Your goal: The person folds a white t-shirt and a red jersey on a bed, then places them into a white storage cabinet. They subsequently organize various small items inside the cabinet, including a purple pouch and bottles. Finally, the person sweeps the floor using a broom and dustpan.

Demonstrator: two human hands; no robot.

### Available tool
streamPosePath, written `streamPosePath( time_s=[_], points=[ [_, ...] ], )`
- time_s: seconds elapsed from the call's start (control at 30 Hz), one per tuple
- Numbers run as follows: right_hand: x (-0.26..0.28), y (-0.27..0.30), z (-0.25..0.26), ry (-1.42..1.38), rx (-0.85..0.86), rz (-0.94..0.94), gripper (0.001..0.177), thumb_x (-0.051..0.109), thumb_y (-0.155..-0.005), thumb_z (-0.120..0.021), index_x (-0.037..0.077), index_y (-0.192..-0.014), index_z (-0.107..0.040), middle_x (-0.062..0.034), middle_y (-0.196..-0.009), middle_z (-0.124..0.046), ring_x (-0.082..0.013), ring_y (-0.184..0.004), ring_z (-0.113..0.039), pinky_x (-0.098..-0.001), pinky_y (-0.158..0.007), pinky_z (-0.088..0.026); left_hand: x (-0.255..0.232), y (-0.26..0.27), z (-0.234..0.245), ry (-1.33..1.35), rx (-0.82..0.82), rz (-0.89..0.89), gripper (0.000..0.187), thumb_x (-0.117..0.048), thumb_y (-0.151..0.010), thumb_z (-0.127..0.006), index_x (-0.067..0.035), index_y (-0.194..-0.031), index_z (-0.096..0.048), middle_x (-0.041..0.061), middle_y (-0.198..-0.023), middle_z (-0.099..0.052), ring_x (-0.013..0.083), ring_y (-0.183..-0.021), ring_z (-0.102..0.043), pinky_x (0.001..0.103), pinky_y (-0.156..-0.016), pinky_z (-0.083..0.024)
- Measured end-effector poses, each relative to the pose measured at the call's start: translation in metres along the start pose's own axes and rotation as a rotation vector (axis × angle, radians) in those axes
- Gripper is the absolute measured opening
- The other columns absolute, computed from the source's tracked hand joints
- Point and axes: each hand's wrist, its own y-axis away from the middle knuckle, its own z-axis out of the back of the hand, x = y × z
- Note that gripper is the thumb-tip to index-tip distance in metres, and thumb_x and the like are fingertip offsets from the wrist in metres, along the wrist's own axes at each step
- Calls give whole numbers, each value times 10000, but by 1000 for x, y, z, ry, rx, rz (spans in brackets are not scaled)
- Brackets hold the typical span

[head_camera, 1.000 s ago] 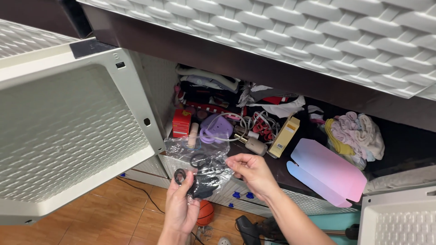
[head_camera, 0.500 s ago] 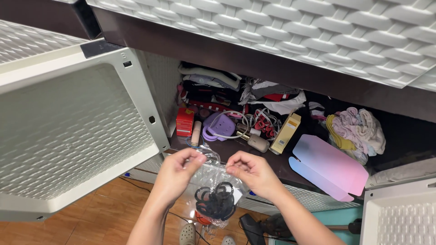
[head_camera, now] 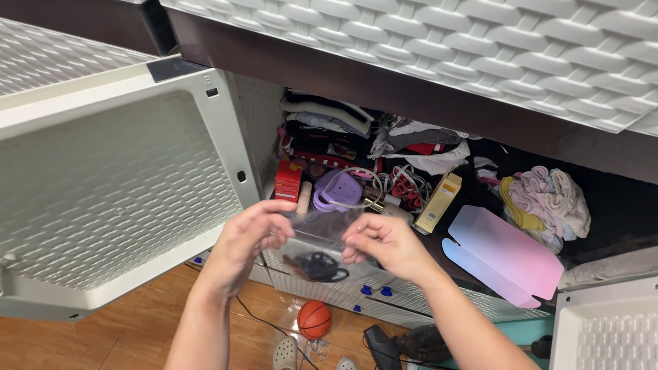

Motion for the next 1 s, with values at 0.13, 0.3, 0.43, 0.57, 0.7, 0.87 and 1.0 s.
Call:
streamPosePath(
  time_s=[0.13, 0.3, 0.43, 0.57, 0.7, 0.87, 1.0],
  points=[
    [-3, -2, 4, -182, -47, 16, 185, 137, -1008, -581, -19, -1046, -674, -125, -891, -789, -204, -802, -790, -327, -695, -646, 22, 18, -13, 187, 32, 92, 520, -101, -803, -716, -109, -1314, -617, 4, -1070, -792, 92, -981, -730, 253, -861, -580],
    [-1, -1, 0, -132, -46, 1, 302, 142, -1004, -546, 28, -1253, -673, -126, -920, -787, -204, -839, -778, -311, -727, -621, 46, 26, -14, 207, -84, 47, 323, -133, -997, -612, 15, -1268, -706, 112, -974, -764, 122, -846, -690, 273, -761, -558],
    [-7, 4, 1, -78, 32, 52, 287, 131, -1004, -562, 6, -1235, -680, -130, -939, -807, -220, -833, -787, -318, -785, -614, 57, 39, -5, 205, -118, -18, 269, -108, -1009, -554, 41, -1165, -715, 40, -963, -758, 67, -843, -694, 223, -761, -558],
    [-18, 5, 17, -172, 130, 119, 223, 120, -1012, -581, -47, -1068, -717, -126, -998, -783, -195, -929, -757, -314, -846, -597, 69, 46, -2, 440, -145, 93, 148, -109, -960, -555, -2, -926, -652, -41, -822, -666, -9, -539, -407, 162, -457, -302],
    [-17, 6, 28, -290, 196, 32, 320, 229, -996, -583, -35, -975, -763, -123, -1010, -795, -161, -935, -744, -291, -848, -600, 64, 52, -3, 273, -103, 90, 219, -221, -929, -638, -55, -804, -567, -51, -634, -524, 3, -503, -378, 215, -476, -364],
    [11, -11, -6, 77, -3, -45, 369, 156, -769, -859, 58, -1064, -659, -89, -1061, -778, -164, -985, -756, -334, -820, -618, 32, 46, -10, -273, -152, 152, 294, -96, -831, -811, -50, -800, -523, -26, -627, -556, 52, -539, -470, 262, -476, -379],
    [56, -27, -31, 337, 194, 7, 560, 207, -736, -830, 154, -1259, -637, 28, -1189, -706, -107, -1047, -692, -285, -838, -581, 11, 40, -13, -618, -44, 29, 293, -129, -854, -784, -91, -1079, -600, 72, -704, -661, 194, -639, -654, 308, -580, -483]
  ],
)
